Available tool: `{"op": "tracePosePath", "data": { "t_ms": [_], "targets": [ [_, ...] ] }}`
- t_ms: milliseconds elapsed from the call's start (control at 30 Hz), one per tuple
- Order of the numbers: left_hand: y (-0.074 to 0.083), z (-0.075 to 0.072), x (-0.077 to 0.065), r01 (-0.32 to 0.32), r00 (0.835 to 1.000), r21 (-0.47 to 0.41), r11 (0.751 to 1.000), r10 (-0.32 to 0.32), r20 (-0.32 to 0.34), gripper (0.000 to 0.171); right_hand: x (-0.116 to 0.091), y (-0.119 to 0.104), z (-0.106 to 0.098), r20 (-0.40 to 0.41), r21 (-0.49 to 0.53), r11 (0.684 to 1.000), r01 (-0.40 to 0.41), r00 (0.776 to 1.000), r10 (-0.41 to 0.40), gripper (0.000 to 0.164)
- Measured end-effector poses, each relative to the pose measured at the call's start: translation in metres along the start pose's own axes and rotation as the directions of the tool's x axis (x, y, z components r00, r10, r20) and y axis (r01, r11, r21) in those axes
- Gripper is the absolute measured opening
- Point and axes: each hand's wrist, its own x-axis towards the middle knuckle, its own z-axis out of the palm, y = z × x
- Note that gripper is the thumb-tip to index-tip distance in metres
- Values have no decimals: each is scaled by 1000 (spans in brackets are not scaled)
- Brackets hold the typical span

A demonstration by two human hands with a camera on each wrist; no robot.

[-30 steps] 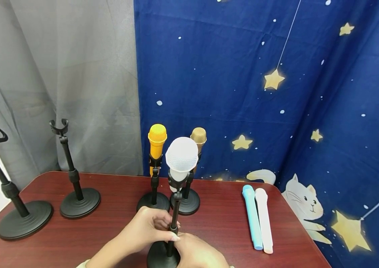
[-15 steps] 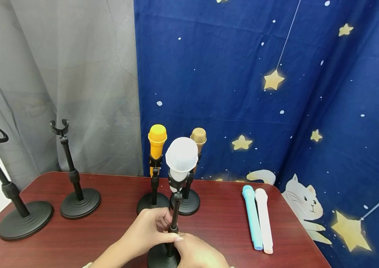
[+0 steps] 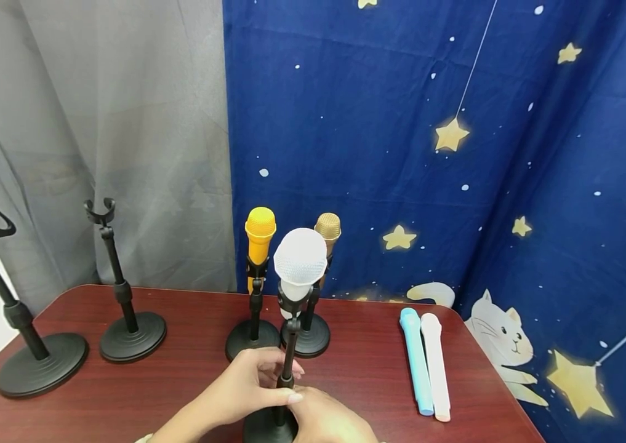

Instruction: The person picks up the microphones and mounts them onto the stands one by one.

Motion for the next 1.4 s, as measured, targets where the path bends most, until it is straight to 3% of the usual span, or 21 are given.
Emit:
{"op": "tracePosePath", "data": {
  "t_ms": [167,267,500,700,867,1067,1267,1400],
  "targets": [
    [-8,-6,1,-6,987,-234,972,44,157,37,2,0,1,1,24,999,-36,999,36,74],
    [-9,-9,2,-13,975,-329,944,84,204,38,2,-1,2,-6,19,998,-62,998,62,75],
    [-10,-10,1,-28,975,-384,923,110,194,32,1,0,2,-5,13,1000,11,1000,-11,76],
    [-11,-10,1,-19,981,-394,919,93,169,30,0,0,3,-1,28,1000,9,1000,-9,71],
    [-9,-7,2,-5,993,-329,944,43,108,27,-1,-1,3,-8,4,1000,-28,1000,28,76],
    [-2,0,2,9,998,-143,990,-17,-53,26,-1,-2,2,-1,12,1000,-13,1000,13,74],
    [5,8,0,-15,980,57,998,26,-195,33,-1,-3,1,-4,2,1000,4,1000,-4,68],
    [7,18,-2,-63,946,189,980,119,-301,38,-2,-1,1,-19,-20,999,35,999,-35,74]
  ]
}}
